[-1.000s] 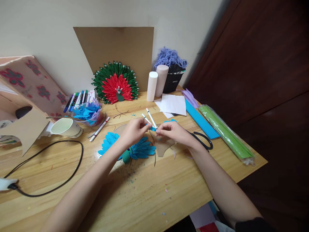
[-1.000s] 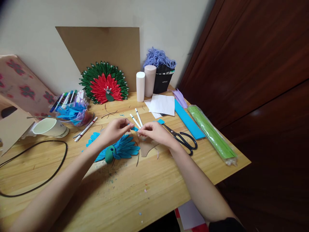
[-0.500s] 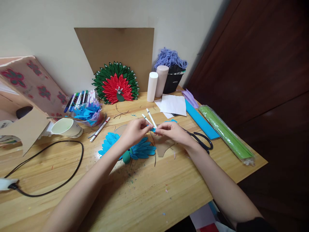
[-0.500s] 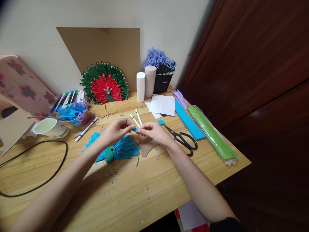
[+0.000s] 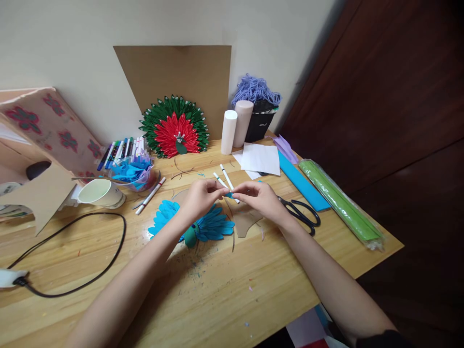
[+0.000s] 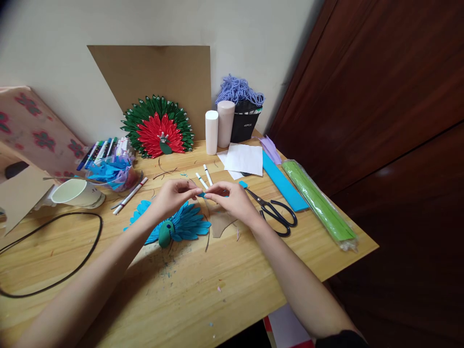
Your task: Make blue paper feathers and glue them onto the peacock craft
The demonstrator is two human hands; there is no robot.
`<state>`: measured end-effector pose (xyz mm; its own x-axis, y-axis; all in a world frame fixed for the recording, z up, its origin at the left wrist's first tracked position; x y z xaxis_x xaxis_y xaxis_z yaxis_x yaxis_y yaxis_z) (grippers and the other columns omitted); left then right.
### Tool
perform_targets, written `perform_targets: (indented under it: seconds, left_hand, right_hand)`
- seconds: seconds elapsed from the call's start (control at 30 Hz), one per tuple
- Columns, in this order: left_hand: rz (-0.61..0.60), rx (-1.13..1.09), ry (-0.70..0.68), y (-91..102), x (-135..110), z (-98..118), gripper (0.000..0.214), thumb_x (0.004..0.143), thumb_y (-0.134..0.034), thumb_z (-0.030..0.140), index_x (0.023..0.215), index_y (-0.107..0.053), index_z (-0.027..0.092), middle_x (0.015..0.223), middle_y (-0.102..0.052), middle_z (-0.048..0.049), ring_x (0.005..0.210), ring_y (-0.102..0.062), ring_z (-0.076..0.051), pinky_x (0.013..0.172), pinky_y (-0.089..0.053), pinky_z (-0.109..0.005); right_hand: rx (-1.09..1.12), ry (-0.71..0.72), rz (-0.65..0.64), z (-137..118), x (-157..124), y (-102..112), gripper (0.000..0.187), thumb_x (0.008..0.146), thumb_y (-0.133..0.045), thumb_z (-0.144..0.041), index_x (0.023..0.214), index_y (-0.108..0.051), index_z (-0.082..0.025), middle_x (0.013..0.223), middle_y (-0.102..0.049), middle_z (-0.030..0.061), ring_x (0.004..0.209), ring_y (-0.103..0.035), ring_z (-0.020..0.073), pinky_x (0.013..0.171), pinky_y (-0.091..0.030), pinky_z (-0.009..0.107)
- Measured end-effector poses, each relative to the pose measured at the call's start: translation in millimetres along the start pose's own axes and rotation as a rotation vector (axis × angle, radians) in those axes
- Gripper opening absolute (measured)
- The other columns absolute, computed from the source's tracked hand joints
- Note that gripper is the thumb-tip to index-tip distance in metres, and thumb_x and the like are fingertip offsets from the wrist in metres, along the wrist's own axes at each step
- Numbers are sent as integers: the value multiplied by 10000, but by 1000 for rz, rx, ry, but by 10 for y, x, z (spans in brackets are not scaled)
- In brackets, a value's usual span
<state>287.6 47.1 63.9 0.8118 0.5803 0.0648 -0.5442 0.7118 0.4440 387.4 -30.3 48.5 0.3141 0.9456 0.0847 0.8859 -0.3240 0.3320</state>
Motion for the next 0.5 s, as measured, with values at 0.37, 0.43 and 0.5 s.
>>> perform_targets:
  seconds: [0.37,0.43,0.5]
  left_hand:
    - [-156,-370,383,-193,-62,-243,559,757,-449,605,726,-678,96,706,-696,-111,662,-644,-164,678,-499,-278]
    - [-227,-441,437,-270,-102,-253,499,731,-519,576,722,-681,105,726,-702,-105,682,-649,-156,693,-498,-265]
    - [-254,-461,436,-287,-122,-236,391,688,-618,501,736,-685,119,740,-707,-88,701,-647,-142,703,-493,-245]
  right_hand:
    - [-402,555,155,-494,-181,65,85,793,-558,-244,826,-633,-220,844,-632,48,826,-568,187,790,-435,360]
    - [-457,619,149,-512,-207,36,97,794,-558,-240,846,-638,-228,865,-628,48,836,-561,186,785,-434,359]
    - [-504,650,145,-513,-219,16,103,795,-557,-235,852,-642,-231,886,-622,50,848,-554,183,772,-438,347]
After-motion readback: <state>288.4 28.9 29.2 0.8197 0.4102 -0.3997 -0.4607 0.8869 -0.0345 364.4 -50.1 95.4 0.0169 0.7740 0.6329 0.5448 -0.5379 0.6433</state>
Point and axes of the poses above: each hand's wrist, its own x-axis towards the middle knuckle, its own y-axis out of the back of the hand, z = x × y, the point moved 9 cm from there along x, towards the middle knuckle
